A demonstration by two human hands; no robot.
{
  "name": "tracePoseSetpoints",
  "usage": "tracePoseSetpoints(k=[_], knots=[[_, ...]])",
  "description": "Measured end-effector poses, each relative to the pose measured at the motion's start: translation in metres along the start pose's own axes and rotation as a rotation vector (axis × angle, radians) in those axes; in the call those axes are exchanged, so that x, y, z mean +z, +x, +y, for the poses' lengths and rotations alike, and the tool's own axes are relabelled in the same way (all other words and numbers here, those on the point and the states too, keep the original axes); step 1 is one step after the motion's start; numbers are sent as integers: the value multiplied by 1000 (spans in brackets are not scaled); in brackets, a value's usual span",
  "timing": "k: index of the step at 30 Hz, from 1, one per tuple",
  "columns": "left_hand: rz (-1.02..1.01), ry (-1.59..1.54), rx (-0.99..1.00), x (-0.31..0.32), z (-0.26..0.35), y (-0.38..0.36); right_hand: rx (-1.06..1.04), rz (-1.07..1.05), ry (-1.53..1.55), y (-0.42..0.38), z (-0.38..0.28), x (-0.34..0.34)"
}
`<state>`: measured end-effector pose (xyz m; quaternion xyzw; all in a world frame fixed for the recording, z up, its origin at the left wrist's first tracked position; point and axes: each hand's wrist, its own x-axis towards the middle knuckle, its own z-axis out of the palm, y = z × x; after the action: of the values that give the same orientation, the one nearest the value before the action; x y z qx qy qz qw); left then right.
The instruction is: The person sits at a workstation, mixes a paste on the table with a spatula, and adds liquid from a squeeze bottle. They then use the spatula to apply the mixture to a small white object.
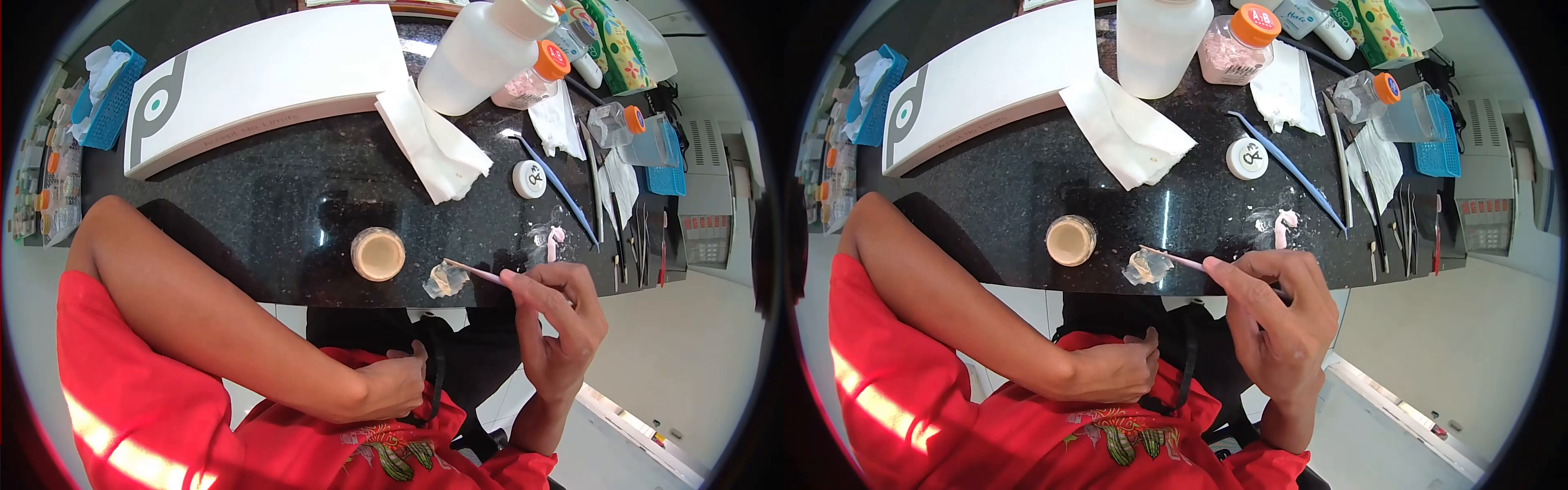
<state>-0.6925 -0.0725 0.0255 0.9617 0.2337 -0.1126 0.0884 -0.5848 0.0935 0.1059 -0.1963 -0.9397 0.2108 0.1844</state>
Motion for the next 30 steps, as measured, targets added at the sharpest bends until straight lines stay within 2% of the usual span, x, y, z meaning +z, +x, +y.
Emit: tracePoseSetpoints(k=[6, 12, 15, 21, 30], knots=[[-62, -9, 73, -7, -7, -3, -41, -2, -54, 8, 1, 4], [-36, -8, 44, -4, -4, -2, -35, -27, -47, 7, 4, 3], [-63, -31, 55, -6, -5, -2, -103, -31, -110, 7, 8, 2], [-51, -41, 44, -8, -6, -3, -77, 29, -113, 16, 8, 8], [-65, 1, 35, -7, -5, -4, -100, -57, -127, 16, 5, 1]])
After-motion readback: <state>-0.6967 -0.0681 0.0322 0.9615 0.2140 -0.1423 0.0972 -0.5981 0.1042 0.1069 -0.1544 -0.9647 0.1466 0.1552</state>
